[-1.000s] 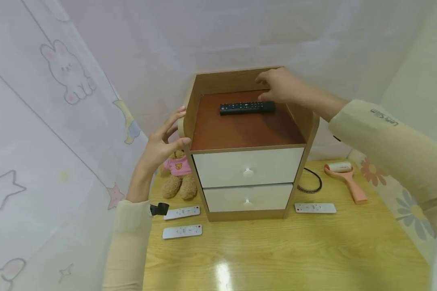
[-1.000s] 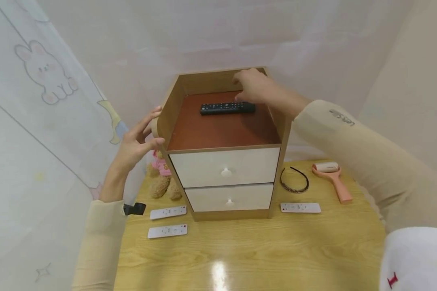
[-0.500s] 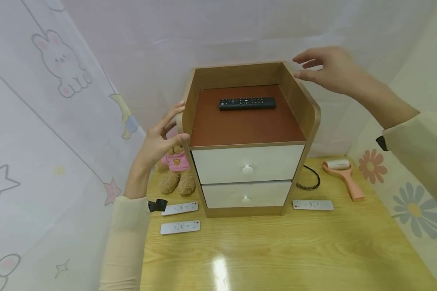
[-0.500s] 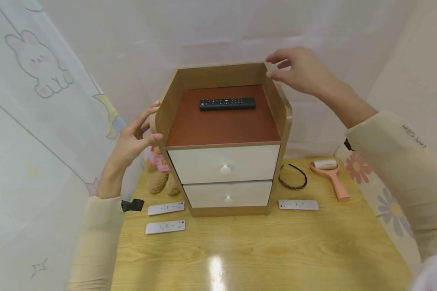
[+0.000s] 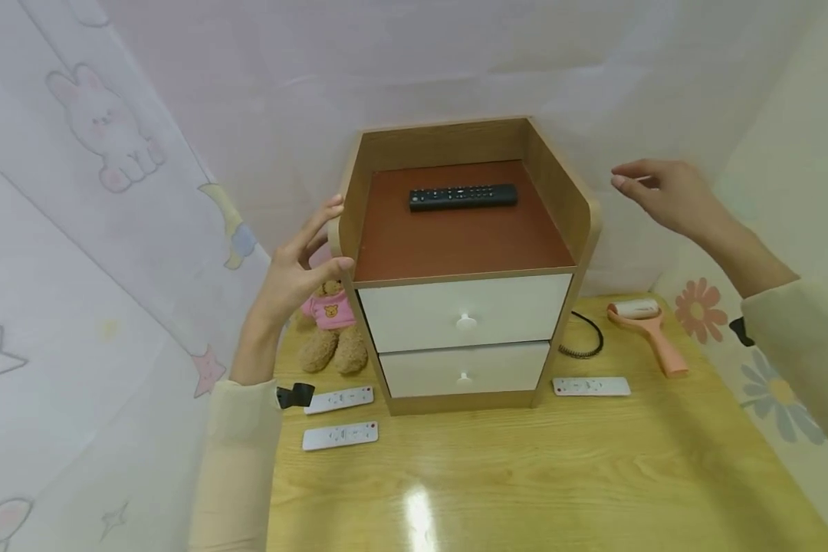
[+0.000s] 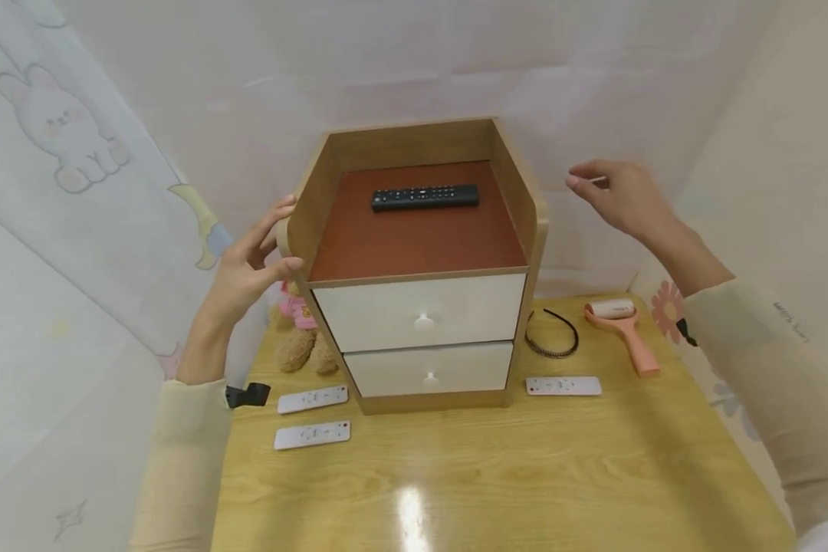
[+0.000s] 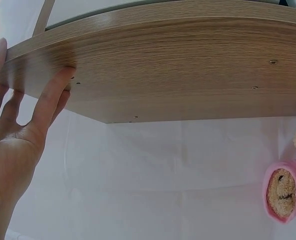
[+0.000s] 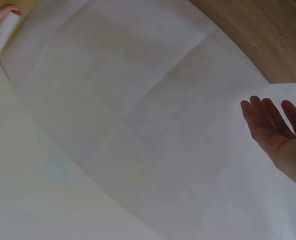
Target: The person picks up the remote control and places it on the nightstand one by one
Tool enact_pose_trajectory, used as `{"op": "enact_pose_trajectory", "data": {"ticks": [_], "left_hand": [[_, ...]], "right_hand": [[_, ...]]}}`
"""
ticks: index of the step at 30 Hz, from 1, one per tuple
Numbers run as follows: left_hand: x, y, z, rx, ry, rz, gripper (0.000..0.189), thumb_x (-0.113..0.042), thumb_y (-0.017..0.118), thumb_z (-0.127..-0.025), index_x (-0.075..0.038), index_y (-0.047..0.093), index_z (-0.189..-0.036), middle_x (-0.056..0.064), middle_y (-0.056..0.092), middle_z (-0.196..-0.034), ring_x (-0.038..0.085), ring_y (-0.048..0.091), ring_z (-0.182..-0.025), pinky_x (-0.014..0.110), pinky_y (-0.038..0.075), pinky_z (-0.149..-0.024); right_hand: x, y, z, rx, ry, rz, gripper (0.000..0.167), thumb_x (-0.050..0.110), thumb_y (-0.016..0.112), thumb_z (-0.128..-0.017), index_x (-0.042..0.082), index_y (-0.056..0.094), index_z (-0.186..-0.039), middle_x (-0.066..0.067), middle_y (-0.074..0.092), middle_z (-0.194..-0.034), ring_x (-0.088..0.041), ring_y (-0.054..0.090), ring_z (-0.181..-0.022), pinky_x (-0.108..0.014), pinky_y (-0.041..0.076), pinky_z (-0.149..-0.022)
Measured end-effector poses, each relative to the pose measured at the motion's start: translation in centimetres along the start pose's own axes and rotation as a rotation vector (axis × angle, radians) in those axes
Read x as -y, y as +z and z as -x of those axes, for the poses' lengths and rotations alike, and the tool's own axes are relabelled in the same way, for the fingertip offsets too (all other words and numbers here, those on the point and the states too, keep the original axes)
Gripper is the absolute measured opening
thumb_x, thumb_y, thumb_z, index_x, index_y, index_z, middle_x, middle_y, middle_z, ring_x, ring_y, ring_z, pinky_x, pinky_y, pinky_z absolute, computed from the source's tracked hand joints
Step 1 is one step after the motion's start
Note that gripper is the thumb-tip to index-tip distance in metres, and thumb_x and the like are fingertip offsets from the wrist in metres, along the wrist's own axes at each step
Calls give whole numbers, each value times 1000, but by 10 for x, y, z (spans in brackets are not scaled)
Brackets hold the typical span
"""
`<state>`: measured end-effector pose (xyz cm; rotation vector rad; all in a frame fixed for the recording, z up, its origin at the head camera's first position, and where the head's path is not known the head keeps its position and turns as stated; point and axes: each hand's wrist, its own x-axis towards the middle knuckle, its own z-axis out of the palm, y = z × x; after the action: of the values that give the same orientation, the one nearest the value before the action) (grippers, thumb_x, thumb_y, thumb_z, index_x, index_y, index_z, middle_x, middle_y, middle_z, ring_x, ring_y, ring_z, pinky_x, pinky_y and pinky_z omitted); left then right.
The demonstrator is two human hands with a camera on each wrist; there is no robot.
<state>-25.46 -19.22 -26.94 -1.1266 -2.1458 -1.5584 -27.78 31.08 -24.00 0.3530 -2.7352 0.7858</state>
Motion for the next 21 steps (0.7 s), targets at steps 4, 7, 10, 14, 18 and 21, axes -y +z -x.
{"op": "enact_pose_trajectory", "data": {"ticks": [4, 7, 10, 14, 18, 21], "left_hand": [[-1, -1, 4, -4, -9, 3, 69, 14, 66, -82, 0, 39, -144, 11, 29, -156, 21, 25, -144, 43, 25, -116], [-1, 0, 5, -9, 16, 7, 68, 16, 66, -82, 2, 39, -143, 14, 29, -155, 24, 27, -143, 44, 27, -115], [-3, 0, 4, -15, 38, 3, 68, 17, 65, -81, 3, 39, -142, 15, 30, -155, 25, 28, -142, 46, 28, -115], [-6, 0, 3, -11, 33, -16, 69, 17, 65, -81, 2, 39, -143, 14, 30, -155, 23, 27, -143, 46, 27, -115], [-5, -1, 1, -7, 46, -12, 69, 20, 65, -80, 3, 39, -142, 15, 29, -155, 24, 28, -143, 48, 27, -115], [-5, -1, 1, -7, 53, -10, 68, 20, 65, -80, 4, 39, -141, 16, 29, -155, 25, 28, -142, 49, 27, -115]], "right_hand": [[-27, 24, 18, 36, 40, -25, 53, 39, 41, -103, 0, 50, -137, -30, 54, -129, -51, 52, -111, -66, 44, -83], [-47, 43, 33, 78, 69, -42, 55, 40, 39, -103, 0, 47, -139, -31, 52, -131, -52, 51, -112, -67, 43, -85], [-68, 66, 50, 124, 80, -66, 54, 38, 39, -104, -2, 46, -139, -32, 51, -130, -52, 51, -112, -66, 43, -86], [-94, 100, 73, 205, 98, -84, 53, 35, 40, -104, -6, 46, -137, -34, 51, -129, -52, 51, -113, -65, 45, -87], [-118, 132, 96, 200, 76, -98, 46, 25, 47, -103, -13, 52, -129, -35, 55, -124, -50, 58, -105, -59, 51, -81], [-135, 156, 112, 185, 46, -110, 43, 17, 53, -100, -16, 51, -127, -36, 58, -117, -49, 62, -97, -55, 55, -75]]}}
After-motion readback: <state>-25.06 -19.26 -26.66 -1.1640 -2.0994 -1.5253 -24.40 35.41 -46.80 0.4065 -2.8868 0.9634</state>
